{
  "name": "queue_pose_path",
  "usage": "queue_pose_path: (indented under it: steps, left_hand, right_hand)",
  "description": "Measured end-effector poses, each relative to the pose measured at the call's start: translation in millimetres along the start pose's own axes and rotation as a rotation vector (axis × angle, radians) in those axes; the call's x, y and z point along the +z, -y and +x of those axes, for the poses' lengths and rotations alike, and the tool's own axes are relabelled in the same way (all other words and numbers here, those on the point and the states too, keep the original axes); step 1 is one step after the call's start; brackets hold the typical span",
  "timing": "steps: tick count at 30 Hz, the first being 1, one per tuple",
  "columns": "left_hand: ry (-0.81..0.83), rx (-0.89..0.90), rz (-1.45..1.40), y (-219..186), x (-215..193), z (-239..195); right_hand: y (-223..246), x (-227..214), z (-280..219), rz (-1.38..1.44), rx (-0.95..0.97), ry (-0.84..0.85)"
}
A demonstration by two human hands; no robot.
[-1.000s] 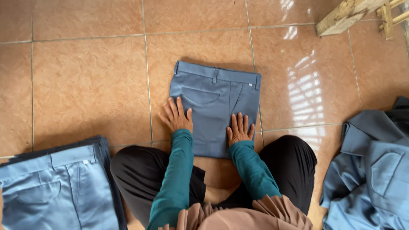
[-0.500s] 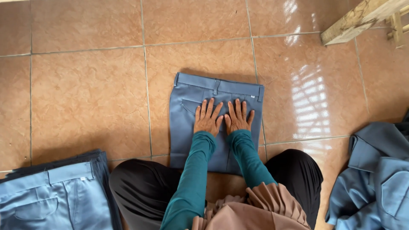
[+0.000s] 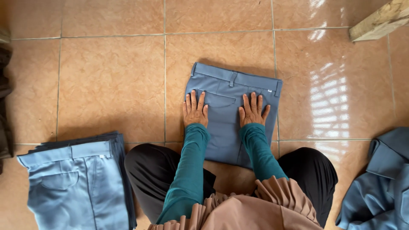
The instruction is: The person sits on a tiled floor and folds multiple pairs of light blue trousers by hand. Each pair is unfolded, aligned, and folded into a compact rectangle, then stacked on a growing pile to the left.
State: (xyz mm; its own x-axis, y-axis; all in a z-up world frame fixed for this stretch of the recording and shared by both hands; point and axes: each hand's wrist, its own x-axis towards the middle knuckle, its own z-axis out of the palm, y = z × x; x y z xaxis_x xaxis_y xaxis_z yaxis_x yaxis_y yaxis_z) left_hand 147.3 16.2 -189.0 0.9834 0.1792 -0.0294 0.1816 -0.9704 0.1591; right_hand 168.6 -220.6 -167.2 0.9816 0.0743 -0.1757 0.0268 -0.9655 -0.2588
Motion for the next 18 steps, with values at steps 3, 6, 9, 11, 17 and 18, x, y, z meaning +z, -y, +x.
queue_pose_path:
  steps: [3, 6, 9, 11, 17, 18]
  left_hand:
    - [-0.242, -0.074, 0.013, -2.3, 14.6, -3.5]
    - [-0.336, -0.167, 0.008, -2.1, 33.0, -1.3]
    - [0.135, -0.467, -0.209, -6.8, 12.1, 4.0]
    - [0.213, -0.549, -0.242, -6.8, -8.2, 4.8]
    - [0.452, -0.762, -0.348, -6.8, -20.1, 13.4]
    - [0.510, -0.769, -0.374, -5.0, -13.1, 17.1]
  right_hand:
    - [1.8, 1.2, -0.1, 0.019, 0.018, 0.011]
    - [5.9, -7.1, -1.6, 0.016, 0.031, 0.040]
    - [6.6, -9.2, -1.5, 0.019, 0.046, 0.064]
    - [-4.1, 0.2, 4.9, 0.036, 0.049, 0.097]
    - [-72.6, 35.4, -5.0, 0.163, 0.204, -0.446]
    - [-86.7, 39.5, -6.5, 0.182, 0.347, -0.462]
